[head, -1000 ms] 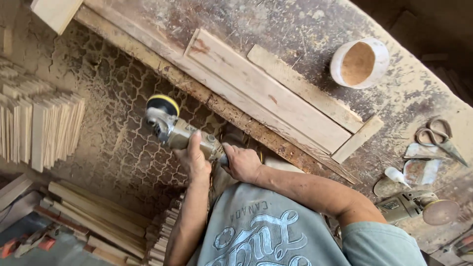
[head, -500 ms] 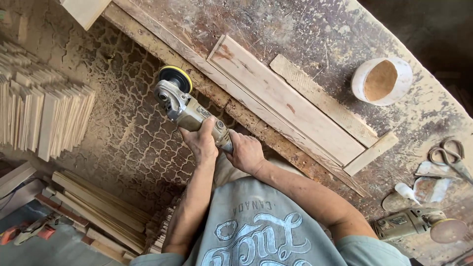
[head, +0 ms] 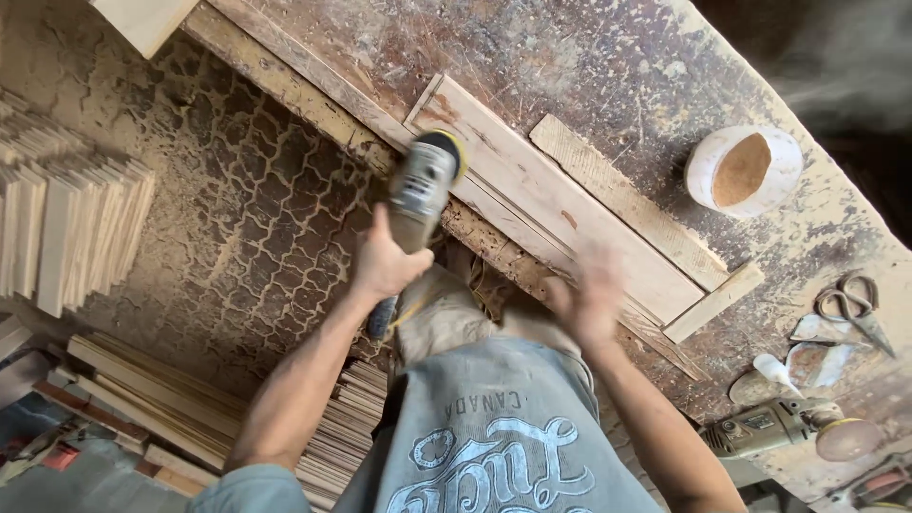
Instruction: Sanding wooden boards using a power sander and applying wood filler to surface imperfections.
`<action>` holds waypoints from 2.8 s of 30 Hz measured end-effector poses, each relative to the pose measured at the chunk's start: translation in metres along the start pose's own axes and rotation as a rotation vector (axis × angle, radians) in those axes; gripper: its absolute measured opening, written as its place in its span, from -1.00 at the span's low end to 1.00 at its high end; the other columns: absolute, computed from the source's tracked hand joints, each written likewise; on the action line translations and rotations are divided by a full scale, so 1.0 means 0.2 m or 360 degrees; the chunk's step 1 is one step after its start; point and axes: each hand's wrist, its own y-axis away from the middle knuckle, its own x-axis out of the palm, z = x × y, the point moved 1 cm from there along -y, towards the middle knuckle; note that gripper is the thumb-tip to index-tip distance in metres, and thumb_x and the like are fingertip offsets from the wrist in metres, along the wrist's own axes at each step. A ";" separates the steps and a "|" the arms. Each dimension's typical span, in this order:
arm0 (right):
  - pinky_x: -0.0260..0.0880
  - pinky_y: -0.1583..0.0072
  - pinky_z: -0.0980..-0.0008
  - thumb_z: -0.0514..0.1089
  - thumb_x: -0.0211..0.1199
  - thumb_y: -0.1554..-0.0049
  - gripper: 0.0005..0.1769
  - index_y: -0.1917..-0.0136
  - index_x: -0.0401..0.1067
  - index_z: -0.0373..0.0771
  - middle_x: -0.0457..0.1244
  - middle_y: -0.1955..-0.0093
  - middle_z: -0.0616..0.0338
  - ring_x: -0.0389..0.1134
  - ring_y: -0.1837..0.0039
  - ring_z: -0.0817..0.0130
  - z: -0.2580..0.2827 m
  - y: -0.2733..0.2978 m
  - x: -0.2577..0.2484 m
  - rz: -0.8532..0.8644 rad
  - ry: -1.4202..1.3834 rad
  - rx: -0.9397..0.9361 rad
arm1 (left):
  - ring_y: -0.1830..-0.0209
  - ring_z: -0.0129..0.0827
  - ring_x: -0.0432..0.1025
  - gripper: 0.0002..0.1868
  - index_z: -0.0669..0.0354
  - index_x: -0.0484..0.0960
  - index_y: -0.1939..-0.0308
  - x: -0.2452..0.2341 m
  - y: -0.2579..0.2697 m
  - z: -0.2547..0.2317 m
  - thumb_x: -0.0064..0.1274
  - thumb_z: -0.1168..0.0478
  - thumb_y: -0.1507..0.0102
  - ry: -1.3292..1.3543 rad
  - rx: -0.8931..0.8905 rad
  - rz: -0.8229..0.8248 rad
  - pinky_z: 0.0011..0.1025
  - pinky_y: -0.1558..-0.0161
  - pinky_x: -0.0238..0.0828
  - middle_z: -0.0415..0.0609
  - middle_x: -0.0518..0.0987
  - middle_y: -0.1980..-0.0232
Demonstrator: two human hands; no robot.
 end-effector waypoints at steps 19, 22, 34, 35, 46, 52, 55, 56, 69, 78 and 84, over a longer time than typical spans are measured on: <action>0.30 -0.33 -0.17 0.31 0.24 -0.19 -0.17 -0.51 0.40 -0.30 0.18 -0.47 -0.46 0.21 -0.47 -0.42 -0.61 0.51 -0.06 0.0004 0.1053 0.0465 | 0.14 0.31 0.59 -0.20 0.20 0.37 -0.26 -0.03 -0.19 -0.23 0.14 0.10 0.07 -0.0243 0.0257 0.0217 0.19 0.15 0.51 0.37 0.63 0.22; 0.31 -0.33 -0.19 0.28 0.26 -0.17 -0.17 -0.51 0.39 -0.30 0.18 -0.46 -0.47 0.22 -0.46 -0.43 -0.62 0.51 -0.06 -0.0012 0.1053 0.0400 | 0.15 0.29 0.60 -0.22 0.09 0.39 -0.22 0.22 -0.13 -0.06 0.17 0.05 0.10 -0.0283 0.0393 0.0459 0.17 0.15 0.52 0.31 0.64 0.20; 0.31 -0.33 -0.20 0.25 0.31 -0.14 -0.18 -0.48 0.41 -0.32 0.21 -0.42 -0.50 0.25 -0.41 -0.46 -0.58 0.49 -0.08 -0.0071 0.1027 0.0386 | 0.00 0.31 0.56 -0.10 0.09 0.31 -0.35 -0.14 -0.25 -0.18 0.17 0.06 0.10 -0.0297 0.0057 0.0240 0.21 0.02 0.51 0.36 0.63 0.07; 0.32 -0.32 -0.19 0.25 0.31 -0.15 -0.19 -0.48 0.42 -0.33 0.21 -0.42 -0.50 0.26 -0.40 -0.46 -0.58 0.48 -0.08 -0.0060 0.1028 0.0387 | 0.05 0.30 0.58 -0.18 0.12 0.38 -0.27 -0.12 -0.20 -0.22 0.15 0.08 0.09 -0.0373 0.0155 0.0323 0.21 0.05 0.53 0.34 0.65 0.12; 0.24 -0.38 -0.19 0.27 0.30 -0.17 -0.20 -0.50 0.41 -0.27 0.20 -0.45 -0.46 0.22 -0.44 -0.44 -0.59 0.50 -0.06 -0.0118 0.0975 0.0438 | 0.00 0.27 0.56 -0.15 0.10 0.33 -0.32 -0.14 -0.32 -0.19 0.15 0.05 0.07 -0.0316 0.0177 0.0159 0.16 0.01 0.50 0.33 0.63 0.05; 0.20 -0.39 -0.23 0.27 0.32 -0.18 -0.21 -0.50 0.40 -0.24 0.17 -0.47 -0.43 0.17 -0.47 -0.44 -0.63 0.53 -0.05 -0.0158 0.0884 0.0476 | 0.11 0.34 0.58 -0.23 0.21 0.36 -0.23 0.26 0.10 -0.29 0.17 0.12 0.06 -0.0449 0.0364 0.0477 0.21 0.11 0.52 0.40 0.63 0.15; 0.20 -0.40 -0.23 0.26 0.36 -0.14 -0.20 -0.49 0.42 -0.22 0.17 -0.49 -0.38 0.17 -0.48 -0.42 -0.67 0.56 -0.05 -0.0157 0.0849 0.0481 | 0.12 0.40 0.57 -0.25 0.20 0.34 -0.18 0.44 0.19 -0.20 0.20 0.10 0.07 -0.0462 0.0577 0.0677 0.24 0.14 0.51 0.42 0.61 0.14; 0.19 -0.41 -0.21 0.25 0.39 -0.11 -0.20 -0.48 0.43 -0.21 0.18 -0.49 -0.35 0.17 -0.48 -0.41 -0.67 0.58 -0.04 -0.0158 0.0849 0.0481 | 0.13 0.41 0.56 -0.28 0.18 0.34 -0.14 0.48 0.20 -0.18 0.19 0.09 0.08 -0.0432 0.0665 0.0741 0.23 0.12 0.50 0.41 0.60 0.12; 0.24 -0.41 -0.10 0.25 0.44 -0.09 -0.25 -0.46 0.45 -0.08 0.20 -0.51 -0.12 0.20 -0.48 -0.26 -0.65 0.55 -0.09 -0.0270 0.0834 0.0531 | -0.07 0.34 0.53 0.02 0.16 0.21 -0.43 0.08 -0.12 -0.35 0.19 -0.03 0.08 -0.0448 0.0156 0.0037 0.21 -0.10 0.46 0.45 0.59 -0.03; 0.47 -0.23 0.13 -0.24 0.30 -0.31 -0.56 -0.43 0.37 -0.29 0.34 -0.28 -0.16 0.35 -0.35 -0.03 -0.76 0.92 -0.42 -0.1212 -0.0630 0.1049 | 0.07 0.38 0.58 -0.14 0.25 0.34 -0.27 0.84 0.55 -0.54 0.32 -0.01 0.03 -0.0814 0.0595 0.0666 0.21 0.06 0.54 0.44 0.62 0.13; 0.46 -0.15 0.20 -0.24 0.34 -0.31 -0.68 -0.29 0.47 -0.42 0.37 -0.11 -0.23 0.43 -0.17 0.15 -0.89 1.04 -0.32 -0.1230 -0.0625 0.1241 | 0.00 0.28 0.57 -0.23 0.12 0.34 -0.22 1.26 0.74 -0.64 0.30 -0.03 -0.02 -0.0934 0.1099 0.1165 0.21 0.05 0.55 0.27 0.61 0.04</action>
